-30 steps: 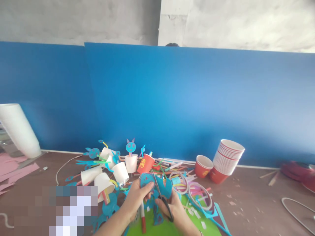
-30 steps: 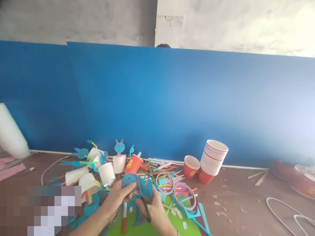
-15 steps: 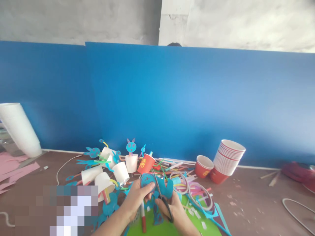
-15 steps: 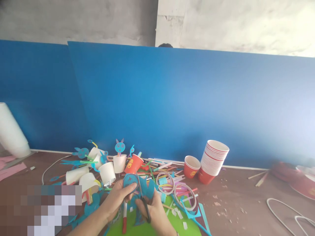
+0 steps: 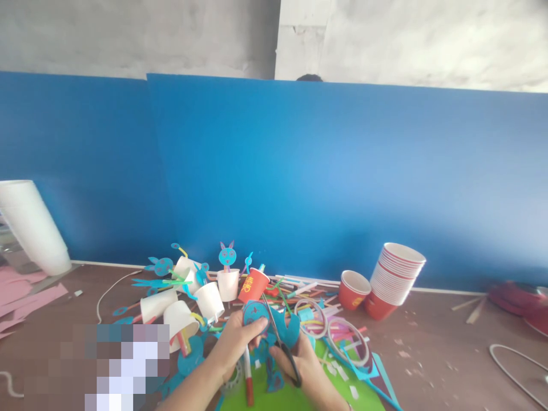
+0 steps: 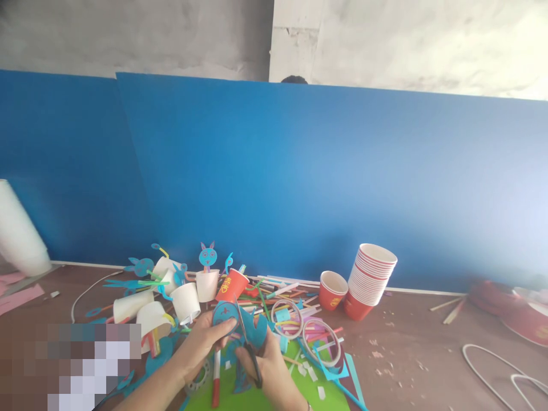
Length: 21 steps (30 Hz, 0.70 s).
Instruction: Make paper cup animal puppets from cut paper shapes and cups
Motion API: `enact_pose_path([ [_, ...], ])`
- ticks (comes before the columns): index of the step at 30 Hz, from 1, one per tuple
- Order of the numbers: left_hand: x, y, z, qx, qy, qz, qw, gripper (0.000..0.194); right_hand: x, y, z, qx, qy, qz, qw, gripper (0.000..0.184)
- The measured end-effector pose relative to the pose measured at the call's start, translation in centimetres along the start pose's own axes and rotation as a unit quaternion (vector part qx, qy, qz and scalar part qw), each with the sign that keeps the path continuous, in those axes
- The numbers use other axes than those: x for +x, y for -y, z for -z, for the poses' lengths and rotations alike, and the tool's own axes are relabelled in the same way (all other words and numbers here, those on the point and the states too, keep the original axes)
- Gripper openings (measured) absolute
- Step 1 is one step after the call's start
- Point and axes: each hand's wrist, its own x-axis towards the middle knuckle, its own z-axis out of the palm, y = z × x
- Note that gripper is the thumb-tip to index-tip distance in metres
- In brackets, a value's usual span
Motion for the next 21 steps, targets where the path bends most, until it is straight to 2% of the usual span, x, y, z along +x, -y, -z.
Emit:
enact_pose_path([
  [3, 0.1, 0.1, 0.1, 0.001, -0.002, -0.002, 1.000, 0.039, 0.1, -0.1, 0.0, 0.022, -0.006, 0.009, 1.000, 0.045],
  [11, 0.0, 0.0, -0.1, 0.021, -0.038, 0.003, 0.999, 0.039, 0.2, -1.2, 0.3, 0.030, 0.008, -0.048, 0.998, 0.057],
  [15, 0.1, -0.1, 0.0, 0.033, -0.008, 0.003, 0.999, 0.036, 0.0, -1.2, 0.4, 0.007, 0.029, -0.098, 0.995, 0.062],
  [21, 0.1, -0.7, 0.2, 0.051, 0.010, 0.001, 0.999, 0.035, -0.1, -1.6, 0.6, 0.010, -0.007, -0.134, 0.991, 0.070],
])
